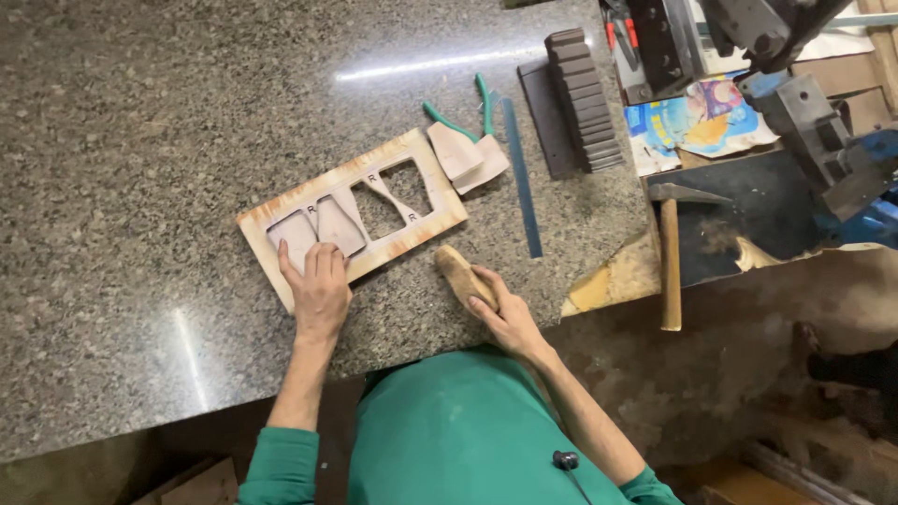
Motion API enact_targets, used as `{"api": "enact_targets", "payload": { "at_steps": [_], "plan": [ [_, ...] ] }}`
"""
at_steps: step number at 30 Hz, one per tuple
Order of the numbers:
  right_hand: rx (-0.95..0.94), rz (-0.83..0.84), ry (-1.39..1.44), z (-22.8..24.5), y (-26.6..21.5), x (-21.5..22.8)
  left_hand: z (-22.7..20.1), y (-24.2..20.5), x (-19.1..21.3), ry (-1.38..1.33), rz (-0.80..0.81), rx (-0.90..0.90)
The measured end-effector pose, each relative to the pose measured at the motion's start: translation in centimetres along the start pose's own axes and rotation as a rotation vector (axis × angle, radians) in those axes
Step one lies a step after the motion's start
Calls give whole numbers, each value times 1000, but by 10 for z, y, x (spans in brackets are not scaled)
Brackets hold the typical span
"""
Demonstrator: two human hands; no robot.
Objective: The person uses a hammer to tap small wooden pieces into a larger wooden frame with cutouts. They then use pliers to bend and secure metal wires around the wooden pieces within the frame. The person works on a granite countertop in a workshop setting.
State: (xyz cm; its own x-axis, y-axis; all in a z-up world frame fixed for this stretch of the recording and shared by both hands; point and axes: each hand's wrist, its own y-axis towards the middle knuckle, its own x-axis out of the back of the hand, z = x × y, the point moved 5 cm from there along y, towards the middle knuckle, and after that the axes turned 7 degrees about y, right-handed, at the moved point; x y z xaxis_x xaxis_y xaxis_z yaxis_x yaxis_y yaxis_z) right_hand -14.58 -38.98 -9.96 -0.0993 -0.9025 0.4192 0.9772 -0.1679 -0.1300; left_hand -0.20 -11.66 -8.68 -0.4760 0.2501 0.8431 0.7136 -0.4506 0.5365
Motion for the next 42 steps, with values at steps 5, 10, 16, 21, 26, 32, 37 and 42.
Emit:
{"api": "enact_targets", "payload": {
  "at_steps": [5,10,16,21,26,32,37,42],
  "plan": [
    [70,-3,31,6,10,14,-1,2,1,-33,-17,-17],
    [105,-74,-57,0,14,29,-5,-2,1,-57,-23,22],
    [320,-164,-349,6,14,45,-9,-7,-3,-46,-21,96],
    [358,-206,-326,11,10,71,-11,-8,10,-138,19,121],
    [324,-202,-315,10,13,88,-15,-8,13,-74,77,110],
    [351,-127,-249,22,19,87,-1,24,43,-232,215,140],
    [302,-117,-244,27,20,89,61,31,57,-952,834,876],
    [326,-147,-259,21,17,89,128,35,33,-1213,904,988]
  ]
}}
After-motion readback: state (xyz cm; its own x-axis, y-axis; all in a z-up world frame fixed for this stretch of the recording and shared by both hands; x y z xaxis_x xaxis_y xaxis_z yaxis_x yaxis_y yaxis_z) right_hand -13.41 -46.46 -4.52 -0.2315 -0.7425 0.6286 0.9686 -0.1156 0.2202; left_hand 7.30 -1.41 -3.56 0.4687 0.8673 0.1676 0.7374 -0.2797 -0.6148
